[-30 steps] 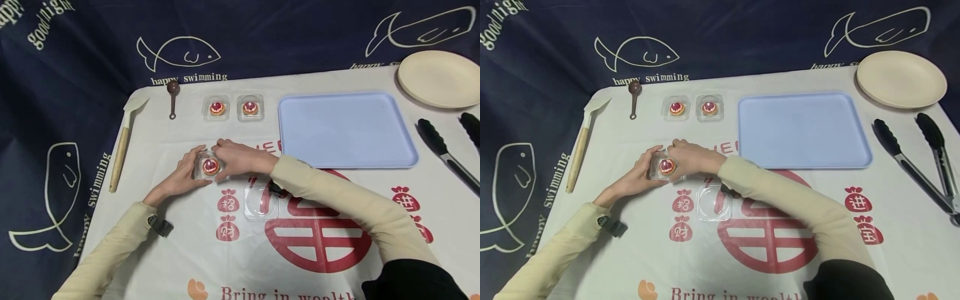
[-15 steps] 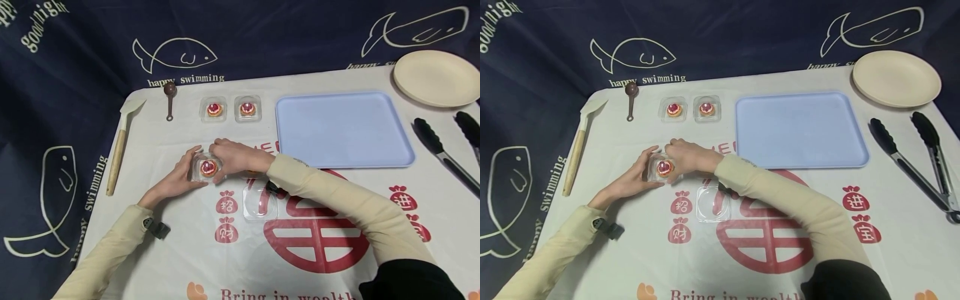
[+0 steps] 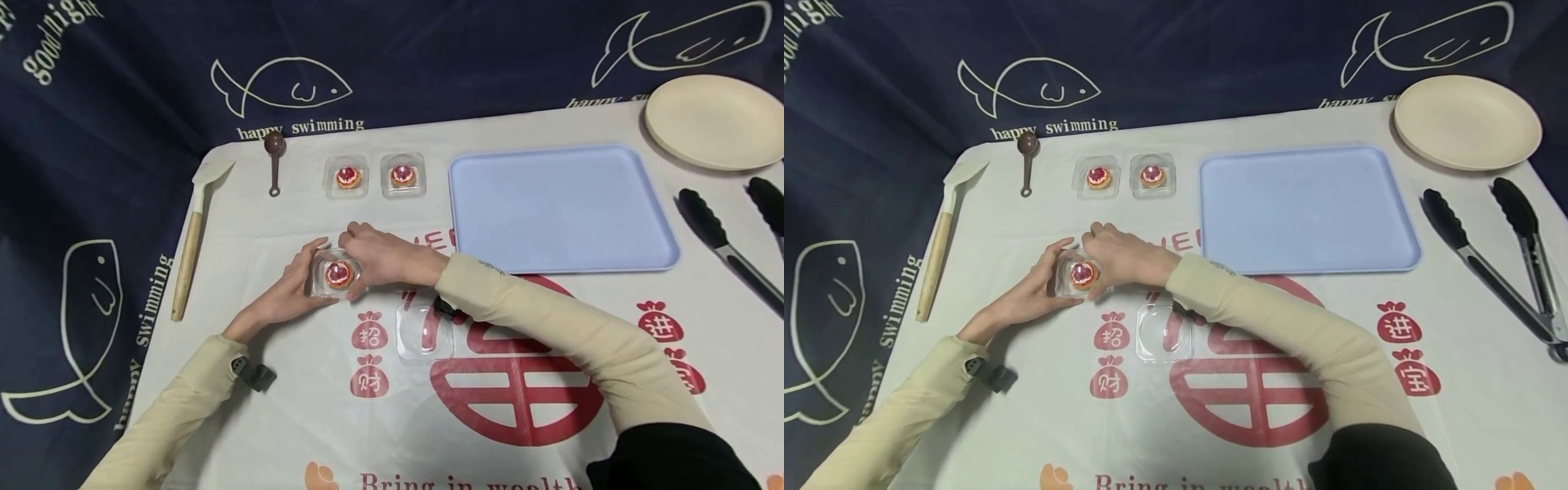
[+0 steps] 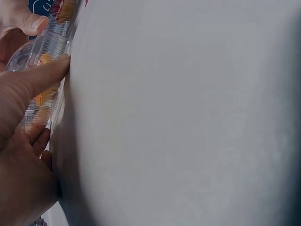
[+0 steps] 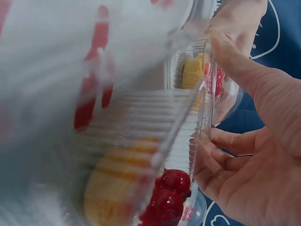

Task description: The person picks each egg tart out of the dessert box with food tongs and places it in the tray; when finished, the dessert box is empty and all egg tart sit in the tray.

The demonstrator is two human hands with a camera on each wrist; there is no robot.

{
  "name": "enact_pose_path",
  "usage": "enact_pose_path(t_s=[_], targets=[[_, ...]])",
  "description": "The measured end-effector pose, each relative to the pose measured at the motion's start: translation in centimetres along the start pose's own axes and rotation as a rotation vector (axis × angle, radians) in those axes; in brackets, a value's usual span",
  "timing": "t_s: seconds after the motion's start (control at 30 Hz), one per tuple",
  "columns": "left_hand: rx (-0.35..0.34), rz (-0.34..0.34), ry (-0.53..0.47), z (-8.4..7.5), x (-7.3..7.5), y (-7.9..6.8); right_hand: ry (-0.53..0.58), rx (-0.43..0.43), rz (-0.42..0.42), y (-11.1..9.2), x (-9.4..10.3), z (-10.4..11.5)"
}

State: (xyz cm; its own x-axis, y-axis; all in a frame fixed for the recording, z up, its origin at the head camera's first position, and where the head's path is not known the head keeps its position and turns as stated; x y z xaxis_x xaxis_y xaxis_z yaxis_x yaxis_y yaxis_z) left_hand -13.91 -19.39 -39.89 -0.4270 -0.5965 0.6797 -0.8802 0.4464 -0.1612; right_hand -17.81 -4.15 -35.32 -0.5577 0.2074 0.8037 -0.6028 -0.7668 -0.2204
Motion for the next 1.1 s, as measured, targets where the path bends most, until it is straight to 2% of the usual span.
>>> enact_pose_path(t_s=[0.33,0.83,1.1], targets=[[0.007,-0.003,-0.031,0.3,0.0,0.1,-0.029,0.017,-0.022,-0.2,0.1,0.2],[0.004,-0.009,-0.011,0.1,0.1,0.2,-0.103,0.07,-0.087,-0.9,0.1,0.7],[-0.015,-0.009,-0.001,0.0,0.1,0.0,-0.186,0.109,-0.122,-1.1,0.1,1.2]])
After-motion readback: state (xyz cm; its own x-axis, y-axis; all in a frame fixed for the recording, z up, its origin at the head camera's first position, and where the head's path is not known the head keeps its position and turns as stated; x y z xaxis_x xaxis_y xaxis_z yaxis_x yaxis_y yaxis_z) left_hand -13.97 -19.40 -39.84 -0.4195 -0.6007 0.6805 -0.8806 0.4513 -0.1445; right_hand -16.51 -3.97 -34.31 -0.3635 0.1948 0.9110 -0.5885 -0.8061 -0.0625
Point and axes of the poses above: each hand's wrist, its own y-axis towards the middle knuckle, its own x-axis out of the back of the hand, z = x × y, the point moved 5 cm from there along y, towards the middle knuckle, and after that the axes turned 5 degrees about y, right-handed, at the moved point
